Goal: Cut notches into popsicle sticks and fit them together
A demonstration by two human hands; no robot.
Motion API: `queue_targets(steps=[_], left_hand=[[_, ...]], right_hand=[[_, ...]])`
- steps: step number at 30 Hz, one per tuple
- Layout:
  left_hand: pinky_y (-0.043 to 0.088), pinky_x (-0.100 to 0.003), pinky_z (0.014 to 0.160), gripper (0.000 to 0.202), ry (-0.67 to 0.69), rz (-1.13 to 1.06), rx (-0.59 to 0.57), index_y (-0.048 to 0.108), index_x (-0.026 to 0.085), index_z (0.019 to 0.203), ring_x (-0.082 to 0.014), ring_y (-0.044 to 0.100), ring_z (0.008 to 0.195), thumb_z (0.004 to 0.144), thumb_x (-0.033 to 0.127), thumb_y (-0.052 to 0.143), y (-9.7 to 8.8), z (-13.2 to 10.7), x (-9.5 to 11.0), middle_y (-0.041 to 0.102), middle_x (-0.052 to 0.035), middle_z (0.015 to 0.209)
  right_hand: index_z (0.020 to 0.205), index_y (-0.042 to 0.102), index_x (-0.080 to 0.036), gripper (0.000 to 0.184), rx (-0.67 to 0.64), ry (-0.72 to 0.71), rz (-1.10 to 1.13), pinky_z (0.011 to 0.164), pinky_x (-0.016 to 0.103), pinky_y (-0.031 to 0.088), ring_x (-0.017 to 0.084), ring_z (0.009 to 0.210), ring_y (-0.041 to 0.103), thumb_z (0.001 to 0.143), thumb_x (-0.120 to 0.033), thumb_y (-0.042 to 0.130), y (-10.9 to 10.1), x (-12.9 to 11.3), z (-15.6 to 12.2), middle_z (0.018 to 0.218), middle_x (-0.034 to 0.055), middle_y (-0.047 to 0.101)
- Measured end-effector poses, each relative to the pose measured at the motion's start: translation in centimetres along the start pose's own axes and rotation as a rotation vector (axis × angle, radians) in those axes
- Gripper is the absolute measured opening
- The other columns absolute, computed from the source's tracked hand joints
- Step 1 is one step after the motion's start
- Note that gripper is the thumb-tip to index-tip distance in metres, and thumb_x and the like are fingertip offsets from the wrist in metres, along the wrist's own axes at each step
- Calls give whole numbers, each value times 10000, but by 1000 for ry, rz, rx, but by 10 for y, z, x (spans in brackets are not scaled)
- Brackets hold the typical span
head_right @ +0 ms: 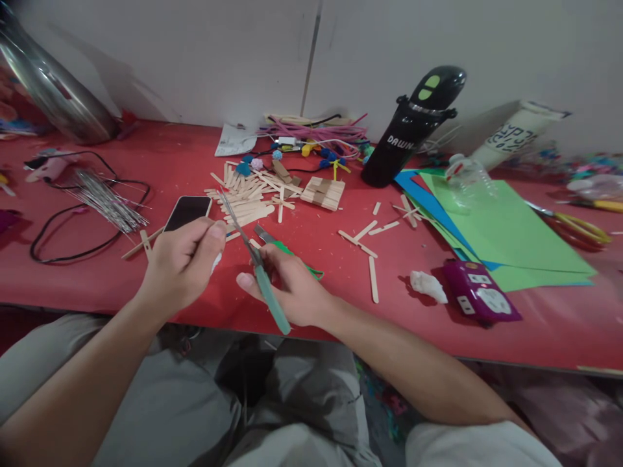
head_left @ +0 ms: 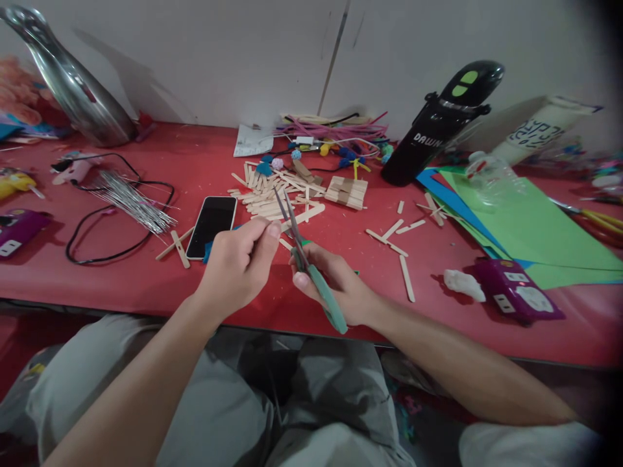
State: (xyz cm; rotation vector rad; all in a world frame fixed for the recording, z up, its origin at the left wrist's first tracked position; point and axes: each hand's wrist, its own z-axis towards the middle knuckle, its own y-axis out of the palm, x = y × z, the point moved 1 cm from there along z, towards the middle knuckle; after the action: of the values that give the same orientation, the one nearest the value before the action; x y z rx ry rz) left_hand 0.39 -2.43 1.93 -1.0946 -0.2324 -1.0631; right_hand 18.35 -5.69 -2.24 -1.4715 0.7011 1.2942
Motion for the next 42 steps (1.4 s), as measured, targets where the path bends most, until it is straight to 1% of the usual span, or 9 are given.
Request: queue_targets(steps=[5,11,14,17,21,28,33,37,42], left_hand=[[273,-231,460,352,-22,25,8,341,202,626,-71,309,475,953,274,450,-1,0,0,315,65,510],[276,-237,466,355,-31,42,9,349,200,623,-72,309,470,958,273,441,-2,1,1,327,63,506],[274,-231,465,353,-33,43,16,336,201,622,-69,305,473,951,258,452,-3,1,1,313,66,511],[293,-225,481,336,-25,37,6,364,198,629,-68,326,483,948,253,454,-2,1,1,334,64,526],[300,-226,484,323,-11,11,-22,381,197,636,-69,322,484,945,259,451,-1,0,1,328,62,536],[268,-235,468,344,-25,48,-10,336,201,623,-73,298,475,940,264,453,-3,2,1,301,66,517],[268,-239,465,356,-35,48,-5,342,202,616,-77,308,475,947,281,443,-3,2,1,310,60,511],[273,-235,462,351,-36,32,-9,342,201,613,-74,305,468,940,264,452,-3,2,2,311,62,505],[330,-231,506,310,-58,-27,-50,433,193,651,-81,364,512,945,287,451,-2,2,1,385,48,551]], right_hand=[[849,467,-200,332,10,3,-73,612,288,376,126,656,414,921,-509,565,-1,-1,-2,750,-23,448],[845,474,-196,343,23,19,-127,602,285,372,122,637,419,906,-517,580,-1,-1,-3,726,-27,454],[879,486,-194,349,9,22,-89,638,288,397,129,674,450,900,-525,592,-1,0,-1,775,-11,484],[939,498,-189,366,-24,-15,-21,708,304,431,148,746,492,899,-541,588,-1,-1,1,845,15,518],[951,491,-192,385,-40,-41,39,759,312,441,158,793,503,881,-549,615,-1,-1,1,877,23,525],[860,478,-199,369,-3,49,-9,607,279,370,124,649,391,896,-551,582,0,-3,0,738,-28,417],[814,470,-202,389,5,52,-83,589,279,352,119,626,392,878,-563,600,-1,-3,-2,706,-33,430],[834,482,-199,391,13,70,-35,629,288,383,124,656,418,860,-560,631,-1,-1,-1,738,-25,449],[907,473,-200,401,-36,-18,66,727,306,435,149,750,487,844,-549,661,-2,-3,2,824,3,505]])
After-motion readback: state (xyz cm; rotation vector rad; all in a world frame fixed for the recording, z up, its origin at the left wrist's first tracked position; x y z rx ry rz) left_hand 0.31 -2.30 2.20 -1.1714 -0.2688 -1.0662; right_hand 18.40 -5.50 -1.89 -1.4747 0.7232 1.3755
